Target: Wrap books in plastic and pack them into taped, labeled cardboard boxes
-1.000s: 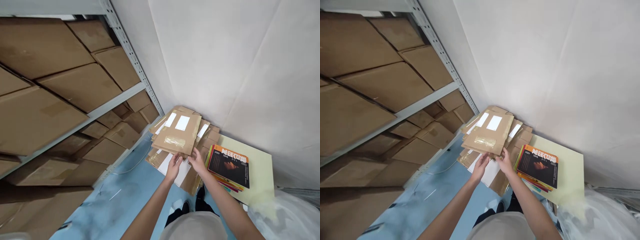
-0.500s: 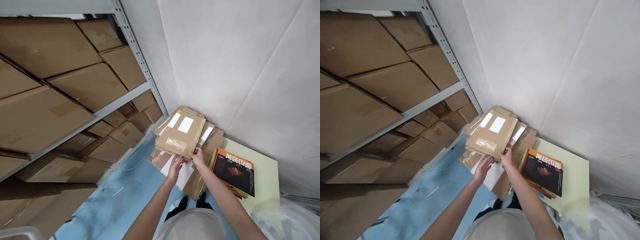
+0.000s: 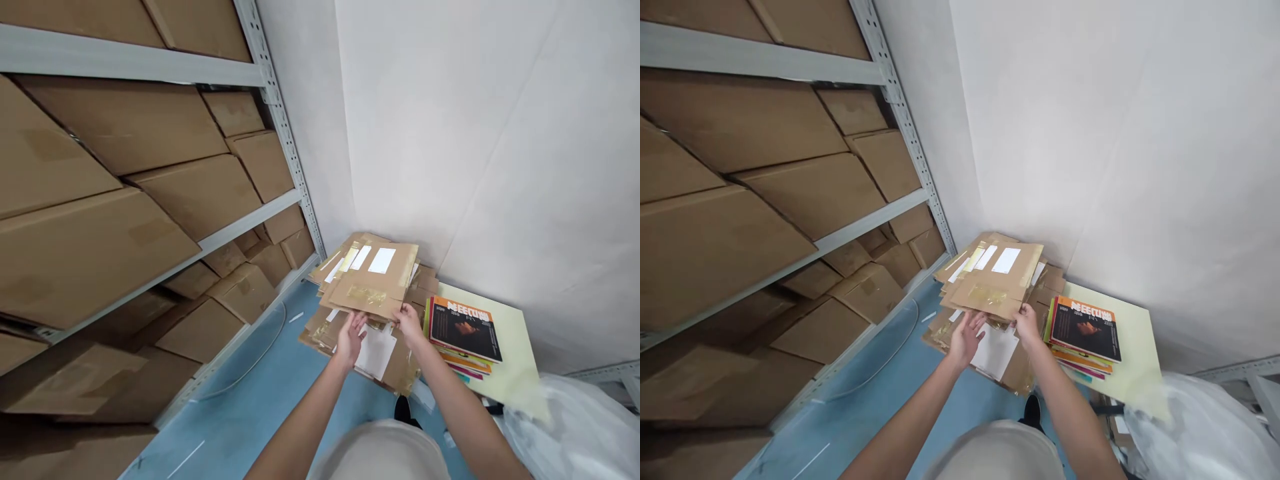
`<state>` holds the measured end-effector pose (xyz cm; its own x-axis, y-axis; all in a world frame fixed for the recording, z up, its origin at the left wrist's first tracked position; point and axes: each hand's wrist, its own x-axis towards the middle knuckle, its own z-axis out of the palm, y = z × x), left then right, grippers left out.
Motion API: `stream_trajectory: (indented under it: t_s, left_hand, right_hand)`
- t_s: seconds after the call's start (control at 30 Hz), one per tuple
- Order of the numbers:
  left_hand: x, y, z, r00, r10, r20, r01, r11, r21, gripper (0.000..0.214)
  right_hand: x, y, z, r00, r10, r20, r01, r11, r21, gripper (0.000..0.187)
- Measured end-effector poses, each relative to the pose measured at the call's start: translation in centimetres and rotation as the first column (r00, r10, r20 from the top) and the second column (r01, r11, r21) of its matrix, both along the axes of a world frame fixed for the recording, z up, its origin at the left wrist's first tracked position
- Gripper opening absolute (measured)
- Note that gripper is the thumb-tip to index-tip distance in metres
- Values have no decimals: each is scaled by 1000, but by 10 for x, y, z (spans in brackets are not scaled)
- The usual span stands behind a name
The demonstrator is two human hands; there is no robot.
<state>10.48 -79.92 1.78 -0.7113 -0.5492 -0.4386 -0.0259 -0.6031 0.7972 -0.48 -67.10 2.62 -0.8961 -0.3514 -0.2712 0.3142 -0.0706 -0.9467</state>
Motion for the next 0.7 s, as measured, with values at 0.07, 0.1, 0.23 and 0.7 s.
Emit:
stream_trajectory:
  t_s: [0.07,0.1,0.23,0.7]
  left_hand:
    - [7,-8,-1,994,99,-39,-99,995,-7,47]
    - [11,-13,-2,990,135,-47,-136,990,-21,44]
    - [22,-27,-8,972,236,-13,-237,968,-85,37]
    - [-14,42,49,964,-57,-260,-37,938,-343,43]
  right_hand:
    - [21,10,3,1000,0,6,1,1000,-26,33]
    - [33,16,2,1000,-3,14,4,999,-36,36]
    - [84,37,-5,999,-4,52,3,1000,2,45]
    - [140,249,39,564,-583,-585,808,537,244,82]
